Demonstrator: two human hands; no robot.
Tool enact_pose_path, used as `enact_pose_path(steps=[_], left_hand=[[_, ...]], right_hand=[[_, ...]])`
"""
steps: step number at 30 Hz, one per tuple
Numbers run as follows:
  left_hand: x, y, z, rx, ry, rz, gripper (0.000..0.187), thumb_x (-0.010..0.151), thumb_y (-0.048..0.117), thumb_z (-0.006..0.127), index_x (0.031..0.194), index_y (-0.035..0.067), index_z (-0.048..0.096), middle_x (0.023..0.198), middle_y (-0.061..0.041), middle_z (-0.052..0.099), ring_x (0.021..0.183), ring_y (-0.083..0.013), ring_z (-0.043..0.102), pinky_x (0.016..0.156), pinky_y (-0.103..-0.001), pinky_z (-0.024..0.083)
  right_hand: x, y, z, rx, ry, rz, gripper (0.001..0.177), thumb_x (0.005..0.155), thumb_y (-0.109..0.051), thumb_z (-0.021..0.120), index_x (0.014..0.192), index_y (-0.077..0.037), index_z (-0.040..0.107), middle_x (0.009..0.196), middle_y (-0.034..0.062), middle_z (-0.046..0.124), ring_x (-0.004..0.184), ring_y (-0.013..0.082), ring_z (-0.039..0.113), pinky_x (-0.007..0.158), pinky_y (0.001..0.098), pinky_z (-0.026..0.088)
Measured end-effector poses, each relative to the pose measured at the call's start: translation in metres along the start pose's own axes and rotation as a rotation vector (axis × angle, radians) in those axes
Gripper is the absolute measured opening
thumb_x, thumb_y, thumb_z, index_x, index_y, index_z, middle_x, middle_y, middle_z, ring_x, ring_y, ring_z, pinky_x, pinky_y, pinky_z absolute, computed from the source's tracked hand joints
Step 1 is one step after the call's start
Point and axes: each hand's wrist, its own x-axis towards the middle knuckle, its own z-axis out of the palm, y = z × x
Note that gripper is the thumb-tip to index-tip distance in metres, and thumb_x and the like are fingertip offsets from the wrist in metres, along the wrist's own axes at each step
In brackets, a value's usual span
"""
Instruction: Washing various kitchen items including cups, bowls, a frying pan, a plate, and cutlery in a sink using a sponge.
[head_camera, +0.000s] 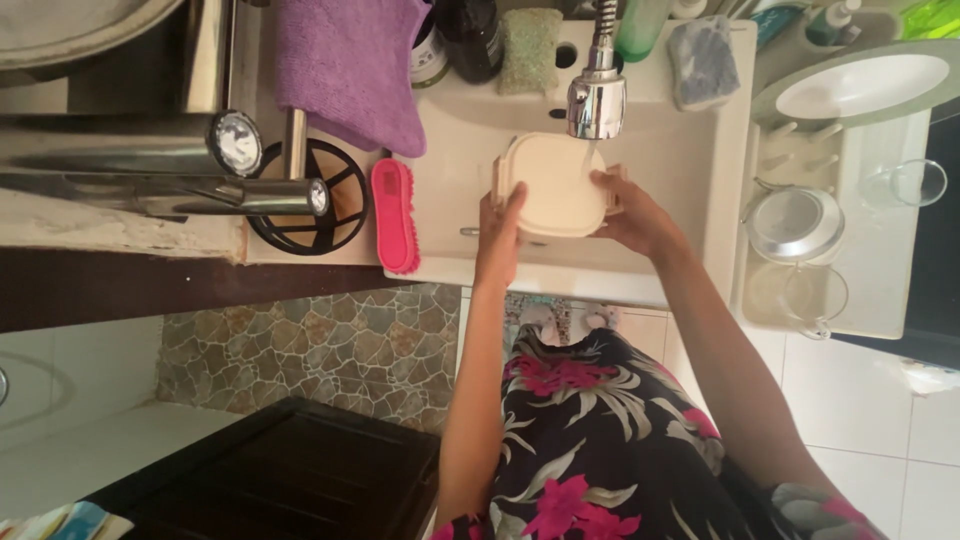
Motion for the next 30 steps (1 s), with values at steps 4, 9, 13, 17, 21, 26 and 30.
enact_pose_path(steps=[4, 9, 13, 17, 21, 26, 30], left_hand=[[0.000, -0.015, 0.003, -0.136, -0.084, -0.098, 0.086, 0.085, 0.064, 0.071, 0.140, 0.003, 0.047, 0.098, -0.004, 0.053, 0.073, -0.0117, 0.039, 0.065, -0.024, 0.038], [0.021, -0.089, 0.025, -0.039, -0.188, -0.262, 0.085, 0.091, 0.072, 0.056, 0.140, 0.004, 0.046, 0.104, -0.005, 0.050, 0.090, -0.0159, 0.046, 0.082, -0.032, 0.044], [-0.013, -0.059, 0.057, 0.038, -0.255, -0.232, 0.083, 0.092, 0.067, 0.058, 0.147, 0.008, 0.040, 0.123, -0.004, 0.049, 0.107, -0.0165, 0.050, 0.091, -0.035, 0.045], [-0.041, -0.035, 0.099, 0.175, -0.269, -0.098, 0.082, 0.088, 0.052, 0.068, 0.150, 0.008, 0.036, 0.133, -0.009, 0.057, 0.110, -0.0175, 0.057, 0.086, -0.035, 0.049], [-0.042, -0.036, 0.150, 0.303, -0.371, 0.136, 0.079, 0.093, 0.040, 0.073, 0.146, -0.006, 0.037, 0.122, -0.020, 0.068, 0.098, -0.0192, 0.068, 0.080, -0.037, 0.058], [-0.012, -0.088, 0.249, 0.597, -0.556, 0.296, 0.072, 0.099, 0.043, 0.076, 0.136, -0.010, 0.045, 0.116, -0.031, 0.062, 0.096, -0.0340, 0.066, 0.091, -0.043, 0.058], [-0.008, -0.100, 0.325, 0.749, -0.468, 0.387, 0.098, 0.088, 0.043, 0.074, 0.155, -0.004, 0.021, 0.132, -0.048, 0.044, 0.116, -0.0560, 0.051, 0.093, -0.056, 0.050]], right_hand=[[-0.038, -0.031, -0.004, -0.189, 0.099, 0.037, 0.070, 0.090, -0.046, 0.071, 0.141, -0.003, 0.047, 0.123, 0.0158, 0.066, 0.112, 0.0324, 0.069, 0.087, 0.0472, 0.064], [-0.089, -0.055, -0.014, -0.352, 0.263, -0.095, 0.069, 0.091, -0.043, 0.071, 0.144, -0.005, 0.050, 0.115, 0.0134, 0.067, 0.094, 0.0255, 0.069, 0.071, 0.0414, 0.061], [-0.107, -0.043, -0.032, -0.210, 0.367, -0.163, 0.072, 0.085, -0.040, 0.073, 0.143, -0.008, 0.046, 0.117, 0.0101, 0.066, 0.098, 0.0220, 0.071, 0.070, 0.0418, 0.064], [-0.134, -0.047, -0.054, -0.150, 0.378, -0.231, 0.071, 0.090, -0.040, 0.075, 0.146, -0.004, 0.050, 0.121, 0.0108, 0.067, 0.102, 0.0207, 0.071, 0.077, 0.0403, 0.064], [-0.151, -0.053, -0.116, -0.293, 0.629, -0.261, 0.062, 0.090, -0.039, 0.074, 0.136, -0.005, 0.049, 0.115, 0.0073, 0.064, 0.094, 0.0208, 0.071, 0.072, 0.0424, 0.063], [-0.195, -0.088, -0.181, -0.206, 0.754, -0.424, 0.045, 0.096, -0.039, 0.069, 0.131, -0.012, 0.058, 0.110, 0.0026, 0.065, 0.088, 0.0153, 0.067, 0.068, 0.0339, 0.059], [-0.177, -0.093, -0.250, -0.206, 0.881, -0.373, 0.038, 0.095, -0.038, 0.069, 0.122, -0.014, 0.058, 0.105, 0.0047, 0.065, 0.083, 0.0161, 0.066, 0.065, 0.0324, 0.056]])
